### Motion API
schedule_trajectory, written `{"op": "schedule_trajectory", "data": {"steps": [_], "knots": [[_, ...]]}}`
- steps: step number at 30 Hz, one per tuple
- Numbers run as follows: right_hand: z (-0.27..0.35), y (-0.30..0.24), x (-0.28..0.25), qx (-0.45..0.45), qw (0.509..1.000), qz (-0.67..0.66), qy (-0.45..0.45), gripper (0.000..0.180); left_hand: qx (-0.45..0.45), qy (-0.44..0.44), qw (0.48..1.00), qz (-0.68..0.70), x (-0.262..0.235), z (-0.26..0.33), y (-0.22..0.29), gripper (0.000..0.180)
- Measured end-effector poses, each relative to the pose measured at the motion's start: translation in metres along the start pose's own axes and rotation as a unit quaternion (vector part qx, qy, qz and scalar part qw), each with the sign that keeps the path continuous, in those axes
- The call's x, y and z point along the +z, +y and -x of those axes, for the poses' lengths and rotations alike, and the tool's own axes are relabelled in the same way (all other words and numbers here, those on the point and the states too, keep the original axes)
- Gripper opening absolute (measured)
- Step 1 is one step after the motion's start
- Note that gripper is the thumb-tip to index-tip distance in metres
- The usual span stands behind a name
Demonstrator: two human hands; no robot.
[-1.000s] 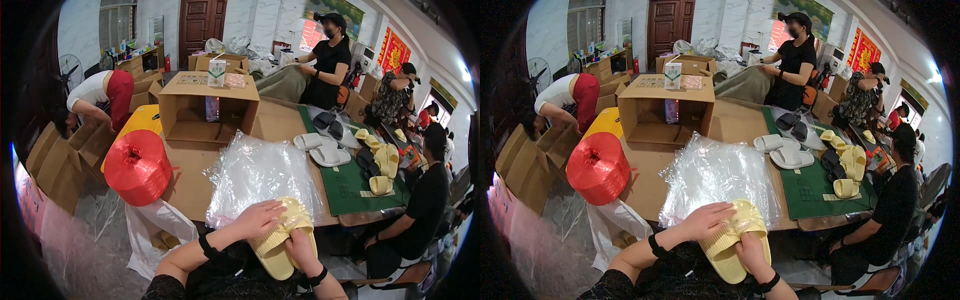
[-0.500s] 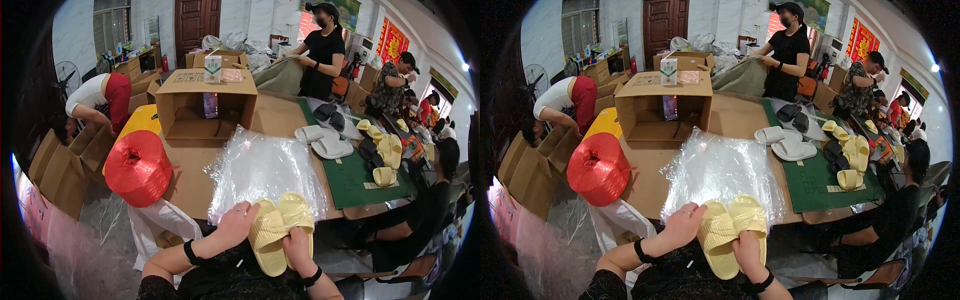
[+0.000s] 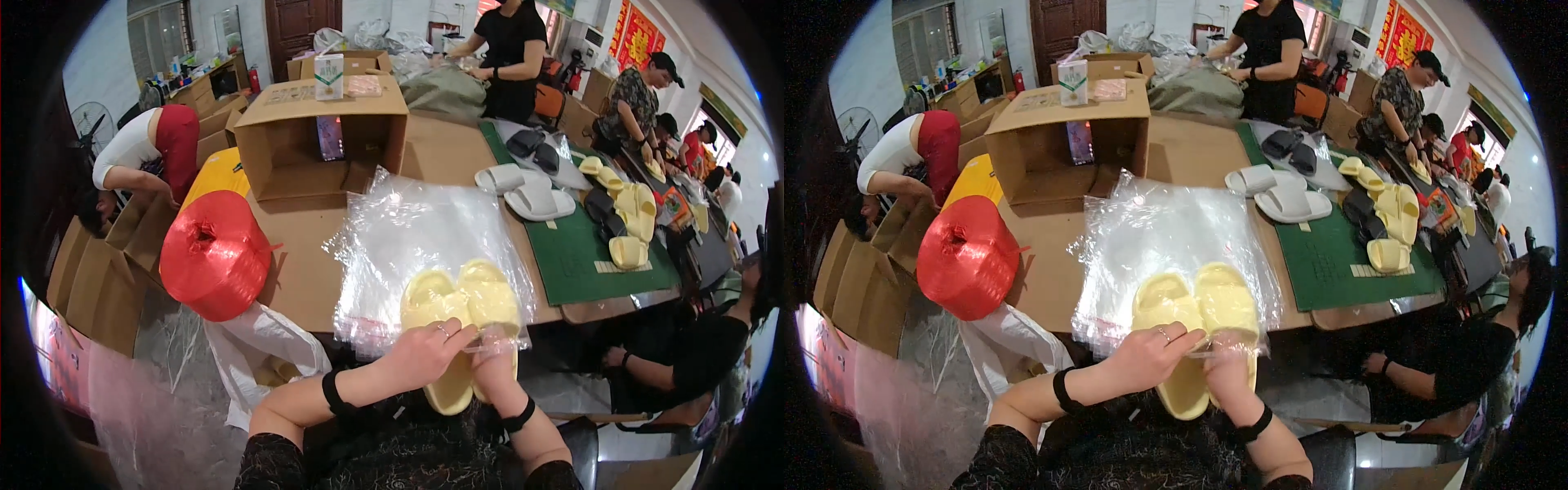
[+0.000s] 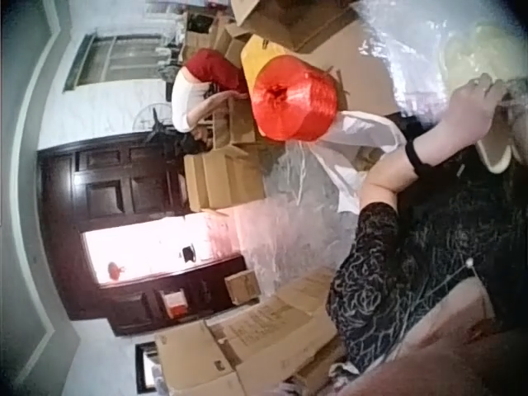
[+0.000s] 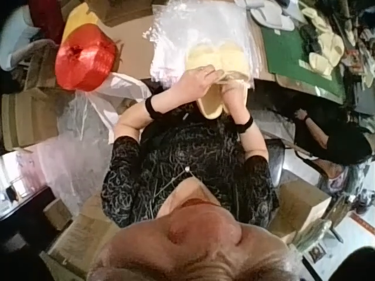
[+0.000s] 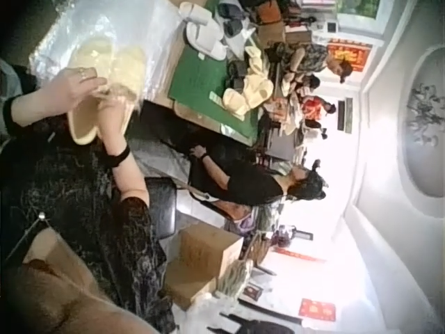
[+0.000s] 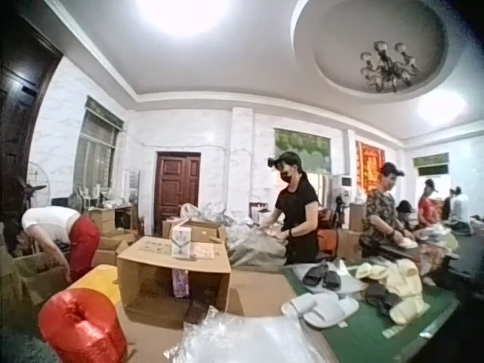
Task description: The recorder is packing various pairs of sandals into plastic bags and larger shipping sacks.
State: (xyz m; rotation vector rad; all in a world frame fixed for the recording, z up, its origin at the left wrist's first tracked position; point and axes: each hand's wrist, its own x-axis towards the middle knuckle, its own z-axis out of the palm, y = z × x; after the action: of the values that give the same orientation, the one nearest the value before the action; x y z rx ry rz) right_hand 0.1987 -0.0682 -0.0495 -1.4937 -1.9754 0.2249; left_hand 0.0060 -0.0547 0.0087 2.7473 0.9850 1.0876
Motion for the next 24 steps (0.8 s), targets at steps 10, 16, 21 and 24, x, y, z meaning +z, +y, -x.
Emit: {"op": "schedule_trajectory", "data": {"steps": [10, 16, 21, 24], "knots": [[-0.052, -0.025, -0.018, 0.050, 0.998, 0.027, 0.001, 0.014, 0.102, -0.034, 0.987, 0.123, -0.023, -0.005, 0.004, 0.049], [-0.133, -0.014, 0.017, 0.052, 0.991, -0.011, 0.125, 0.020, 0.059, -0.045, 0.993, 0.095, -0.055, 0.001, -0.006, 0.048], [-0.158, -0.015, 0.050, 0.092, 0.994, 0.016, 0.048, 0.033, -0.015, -0.062, 0.997, 0.037, -0.066, 0.010, -0.046, 0.041], [-0.109, -0.015, 0.069, -0.044, 0.986, -0.124, 0.103, 0.050, -0.098, -0.158, 0.980, 0.064, -0.071, 0.020, -0.060, 0.037]]}}
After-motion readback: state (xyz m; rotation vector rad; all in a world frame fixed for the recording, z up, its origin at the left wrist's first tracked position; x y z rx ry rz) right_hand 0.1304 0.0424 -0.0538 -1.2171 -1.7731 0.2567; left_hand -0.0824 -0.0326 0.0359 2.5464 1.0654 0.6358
